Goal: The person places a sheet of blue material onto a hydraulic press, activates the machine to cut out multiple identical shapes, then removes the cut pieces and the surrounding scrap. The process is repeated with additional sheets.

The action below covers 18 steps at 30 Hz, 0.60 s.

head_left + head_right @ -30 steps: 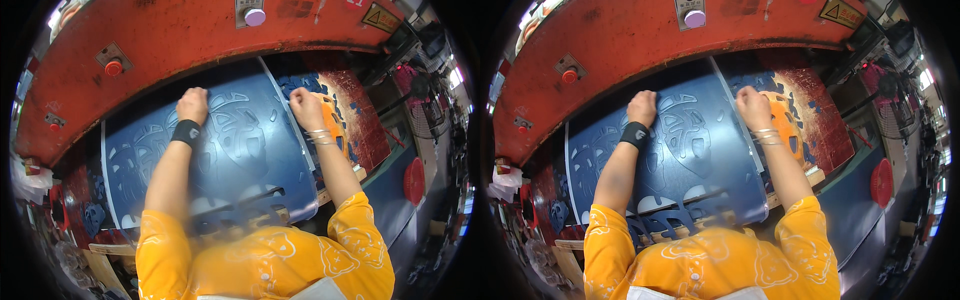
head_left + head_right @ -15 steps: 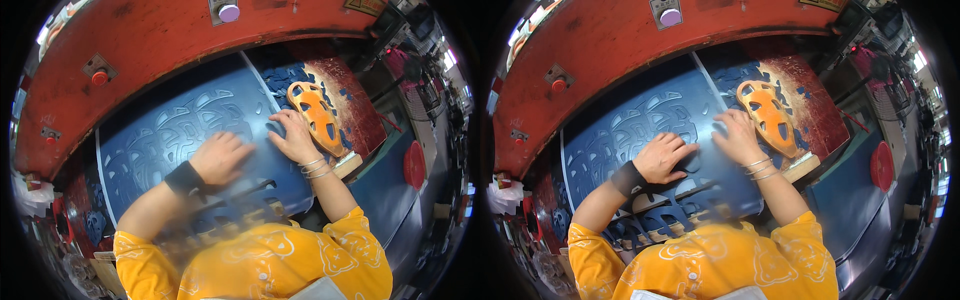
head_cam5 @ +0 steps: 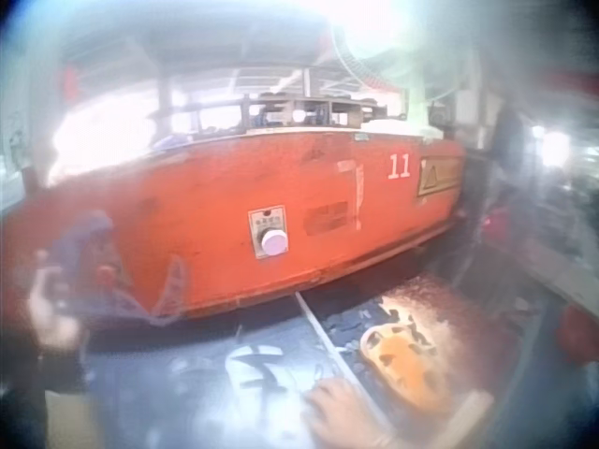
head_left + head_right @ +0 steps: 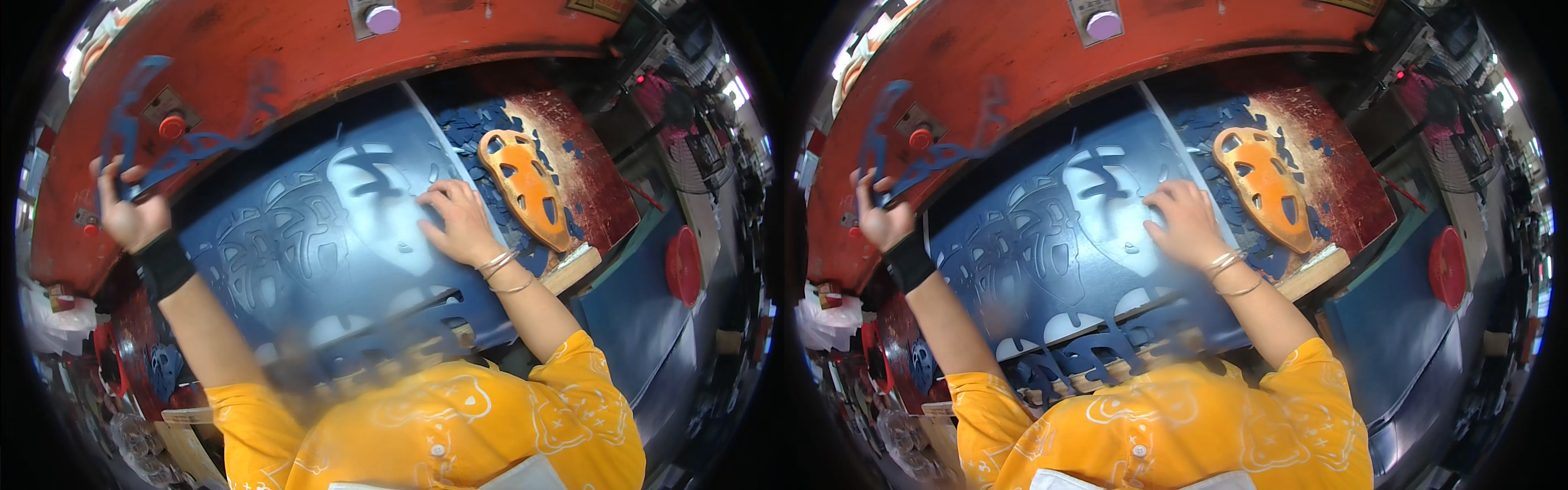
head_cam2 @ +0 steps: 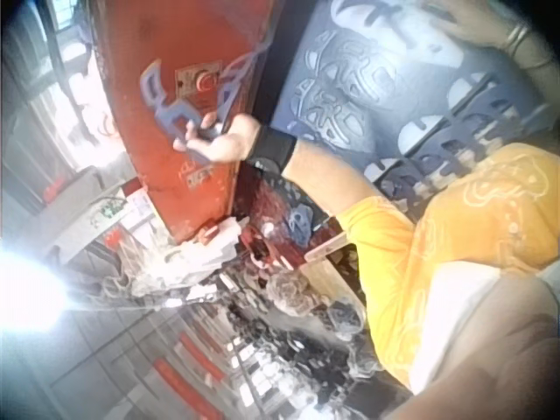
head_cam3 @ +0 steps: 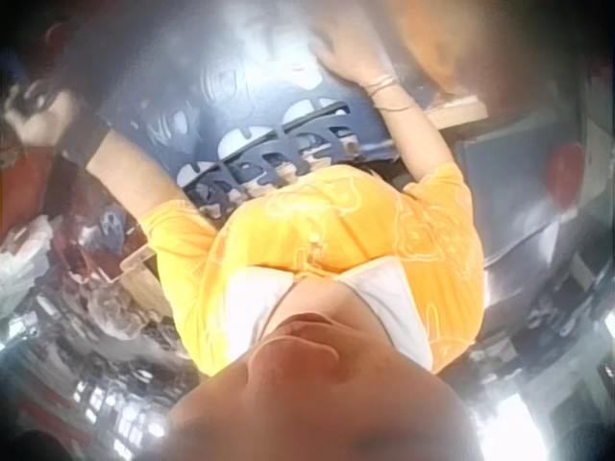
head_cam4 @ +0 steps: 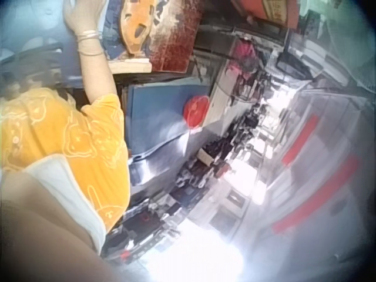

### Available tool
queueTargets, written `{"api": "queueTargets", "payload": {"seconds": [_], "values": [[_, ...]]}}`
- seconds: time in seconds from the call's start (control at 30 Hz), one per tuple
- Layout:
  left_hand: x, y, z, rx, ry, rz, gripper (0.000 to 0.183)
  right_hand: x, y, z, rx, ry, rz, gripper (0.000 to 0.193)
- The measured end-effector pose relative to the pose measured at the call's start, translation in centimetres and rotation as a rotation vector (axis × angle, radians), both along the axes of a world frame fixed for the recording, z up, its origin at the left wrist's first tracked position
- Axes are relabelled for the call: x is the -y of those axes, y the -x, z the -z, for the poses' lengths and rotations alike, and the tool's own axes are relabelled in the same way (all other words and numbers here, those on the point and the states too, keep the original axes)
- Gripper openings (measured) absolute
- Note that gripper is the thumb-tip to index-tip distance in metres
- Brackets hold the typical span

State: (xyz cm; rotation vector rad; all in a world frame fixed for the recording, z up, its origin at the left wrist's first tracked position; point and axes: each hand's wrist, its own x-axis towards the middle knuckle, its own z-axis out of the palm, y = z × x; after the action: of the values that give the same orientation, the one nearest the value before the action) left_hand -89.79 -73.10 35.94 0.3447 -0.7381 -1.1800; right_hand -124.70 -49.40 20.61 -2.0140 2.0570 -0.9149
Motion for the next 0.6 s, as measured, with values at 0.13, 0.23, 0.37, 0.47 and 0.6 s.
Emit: {"api": "queueTargets", "payload": {"seconds": [0.13, 0.23, 0.37, 0.47, 0.6], "values": [[-3.4, -2.9, -0.2, 0.639, 0.317, -0.329, 0.033, 0.4, -1.1, -1.2, 0.071, -0.037, 0.06, 0.022], [-7.5, 1.1, 4.5, 1.234, 0.404, -0.142, 0.035, 1.1, -4.2, -2.4, 0.347, -0.084, -0.117, 0.029], [-12.0, 4.8, 9.9, 1.416, 0.455, 0.448, 0.052, 2.1, -7.4, -3.6, 0.41, -0.42, -0.247, 0.056], [-13.3, 4.1, 11.2, 1.545, 0.512, 0.504, 0.064, 3.5, -8.0, -4.8, 0.286, -0.5, -0.301, 0.068], [-13.4, 3.1, 12.0, 1.455, 0.554, 0.414, 0.066, 5.7, -7.7, -6.0, 0.315, -0.755, -0.238, 0.063]]}}
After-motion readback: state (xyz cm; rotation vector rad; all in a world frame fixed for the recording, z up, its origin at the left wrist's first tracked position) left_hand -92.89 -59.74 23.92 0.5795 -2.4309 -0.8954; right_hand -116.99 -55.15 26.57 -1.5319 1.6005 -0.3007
